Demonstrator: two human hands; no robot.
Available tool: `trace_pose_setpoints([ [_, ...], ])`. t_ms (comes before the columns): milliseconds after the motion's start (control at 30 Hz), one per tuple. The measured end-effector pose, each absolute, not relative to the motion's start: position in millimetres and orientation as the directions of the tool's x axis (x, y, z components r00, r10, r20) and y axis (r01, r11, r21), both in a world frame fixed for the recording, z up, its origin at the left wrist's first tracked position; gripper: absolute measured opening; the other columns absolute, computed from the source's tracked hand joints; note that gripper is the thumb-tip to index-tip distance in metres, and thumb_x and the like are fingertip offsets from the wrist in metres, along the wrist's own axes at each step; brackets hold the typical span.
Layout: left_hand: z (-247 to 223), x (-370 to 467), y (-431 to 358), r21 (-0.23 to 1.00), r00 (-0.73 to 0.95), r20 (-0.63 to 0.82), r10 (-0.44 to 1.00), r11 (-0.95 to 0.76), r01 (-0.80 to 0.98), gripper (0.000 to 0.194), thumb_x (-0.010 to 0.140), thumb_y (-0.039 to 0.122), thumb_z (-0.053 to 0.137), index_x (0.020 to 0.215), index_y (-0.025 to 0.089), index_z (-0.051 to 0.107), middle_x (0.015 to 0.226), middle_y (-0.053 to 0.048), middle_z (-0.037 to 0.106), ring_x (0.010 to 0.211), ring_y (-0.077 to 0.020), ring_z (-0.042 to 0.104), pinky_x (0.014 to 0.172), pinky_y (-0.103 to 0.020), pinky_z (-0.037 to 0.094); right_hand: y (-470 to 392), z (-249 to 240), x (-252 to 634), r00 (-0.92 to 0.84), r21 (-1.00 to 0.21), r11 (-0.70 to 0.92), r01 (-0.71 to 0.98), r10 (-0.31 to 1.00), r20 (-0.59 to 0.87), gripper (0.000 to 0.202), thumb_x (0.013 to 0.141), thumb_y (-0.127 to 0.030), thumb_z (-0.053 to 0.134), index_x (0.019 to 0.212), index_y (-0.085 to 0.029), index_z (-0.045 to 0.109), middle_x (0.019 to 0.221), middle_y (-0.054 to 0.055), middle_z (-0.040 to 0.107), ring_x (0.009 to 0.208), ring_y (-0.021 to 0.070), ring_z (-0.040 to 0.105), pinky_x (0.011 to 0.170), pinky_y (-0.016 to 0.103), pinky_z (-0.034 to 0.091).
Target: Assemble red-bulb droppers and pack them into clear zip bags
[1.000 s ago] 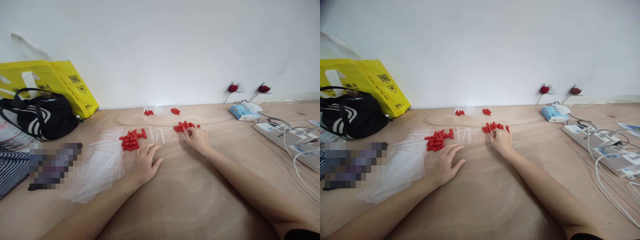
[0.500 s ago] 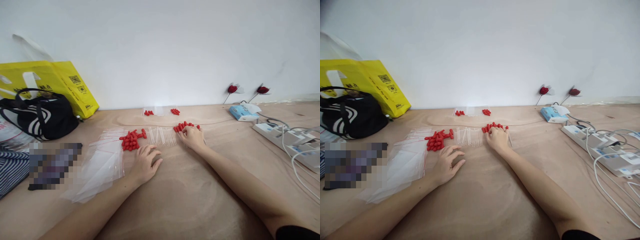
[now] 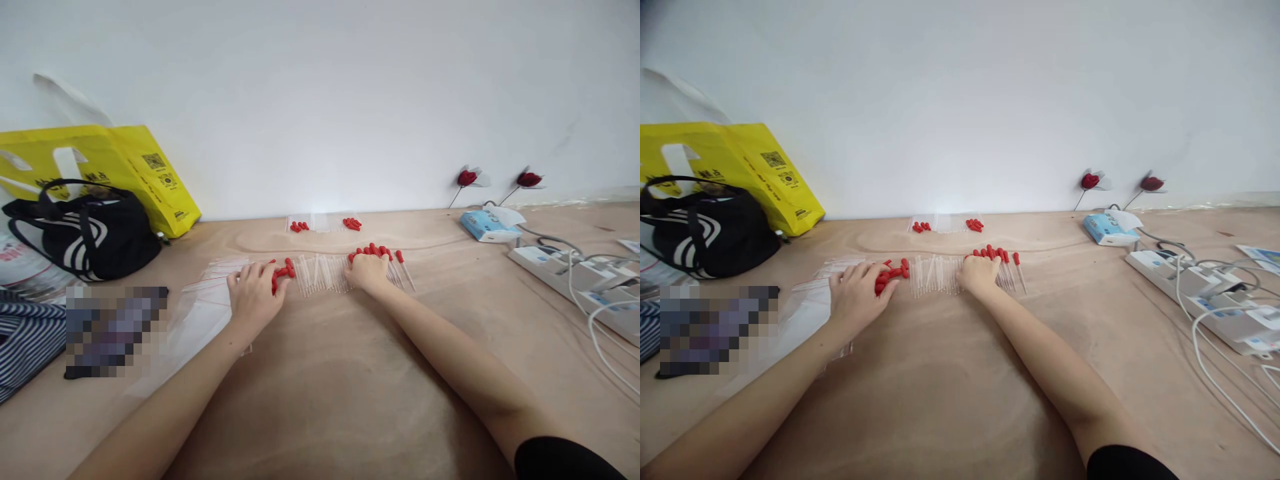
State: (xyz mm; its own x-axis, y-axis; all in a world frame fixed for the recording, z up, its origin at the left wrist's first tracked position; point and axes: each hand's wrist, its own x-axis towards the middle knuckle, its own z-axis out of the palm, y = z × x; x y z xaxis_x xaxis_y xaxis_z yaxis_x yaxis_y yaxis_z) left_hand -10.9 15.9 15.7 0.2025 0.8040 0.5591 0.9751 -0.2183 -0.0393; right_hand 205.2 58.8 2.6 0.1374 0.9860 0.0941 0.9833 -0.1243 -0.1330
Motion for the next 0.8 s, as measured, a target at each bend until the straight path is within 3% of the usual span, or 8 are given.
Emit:
trace_pose_setpoints([
  [133, 17, -19, 25, -0.073, 0.199, 0.513, 0.835, -0.189, 0.979, 0.019, 0.077, 0.035, 0.049, 0.081, 0.019, 0.059, 0.081, -0.006, 0.064, 0.082, -0.0274, 0.053, 0.077, -0.043, 0.026, 59, 2, 205, 0.143, -0.146, -0.132, 0.981, 0.987, 0.074, 0.024, 0.073, -0.025, 0.044, 0.075, -0.015, 0.065, 0.081, 0.013, 0.065, 0.08, 0.0244, 0.057, 0.081, 0.043, 0.022],
  [267, 13, -23, 28, -0.104, 0.225, 0.534, 0.815, -0.2, 0.974, 0.014, 0.077, 0.027, 0.048, 0.072, 0.019, 0.059, 0.076, -0.005, 0.065, 0.078, -0.0255, 0.056, 0.078, -0.044, 0.025, 57, 2, 206, 0.116, -0.146, -0.091, 0.985, 0.978, 0.172, 0.026, 0.075, -0.027, 0.042, 0.072, -0.013, 0.064, 0.077, 0.012, 0.064, 0.079, 0.0242, 0.056, 0.08, 0.042, 0.024],
  [433, 20, -14, 17, -0.148, 0.33, 0.652, 0.682, -0.313, 0.938, 0.016, 0.079, 0.024, 0.047, 0.072, 0.018, 0.06, 0.074, -0.006, 0.066, 0.078, -0.0247, 0.057, 0.08, -0.043, 0.025, 42, 2, 216, -0.056, -0.193, 0.125, 0.973, 0.943, 0.329, 0.023, 0.079, -0.026, 0.042, 0.074, -0.013, 0.06, 0.078, 0.011, 0.063, 0.081, 0.0228, 0.052, 0.072, 0.034, 0.031],
  [600, 15, 15, -14, 0.041, 0.459, 0.656, 0.599, -0.636, 0.771, 0.01, 0.081, 0.024, 0.051, 0.081, 0.022, 0.061, 0.079, 0.0, 0.067, 0.075, -0.0174, 0.058, 0.076, -0.035, 0.03, 9, -9, 241, -0.418, -0.22, 0.555, 0.803, 0.786, 0.456, 0.023, 0.085, -0.027, 0.04, 0.077, -0.015, 0.057, 0.075, 0.007, 0.061, 0.074, 0.0175, 0.048, 0.069, 0.029, 0.033],
  [700, 3, 26, -26, 0.233, 0.513, 0.548, 0.661, -0.709, 0.666, 0.01, 0.082, 0.024, 0.05, 0.081, 0.022, 0.06, 0.081, 0.002, 0.067, 0.074, -0.0144, 0.058, 0.074, -0.032, 0.032, -10, -16, 257, -0.508, -0.187, 0.643, 0.742, 0.723, 0.469, 0.023, 0.086, -0.029, 0.041, 0.077, -0.016, 0.058, 0.073, 0.006, 0.06, 0.073, 0.0171, 0.047, 0.068, 0.029, 0.032],
  [800, -4, 29, -29, 0.331, 0.542, 0.452, 0.708, -0.697, 0.636, 0.009, 0.08, 0.023, 0.051, 0.078, 0.021, 0.06, 0.077, 0.002, 0.067, 0.073, -0.0143, 0.058, 0.074, -0.033, 0.034, -22, -20, 267, -0.557, -0.175, 0.675, 0.716, 0.705, 0.439, 0.023, 0.085, -0.031, 0.043, 0.077, -0.018, 0.061, 0.072, 0.005, 0.06, 0.073, 0.0164, 0.047, 0.067, 0.03, 0.032],
])
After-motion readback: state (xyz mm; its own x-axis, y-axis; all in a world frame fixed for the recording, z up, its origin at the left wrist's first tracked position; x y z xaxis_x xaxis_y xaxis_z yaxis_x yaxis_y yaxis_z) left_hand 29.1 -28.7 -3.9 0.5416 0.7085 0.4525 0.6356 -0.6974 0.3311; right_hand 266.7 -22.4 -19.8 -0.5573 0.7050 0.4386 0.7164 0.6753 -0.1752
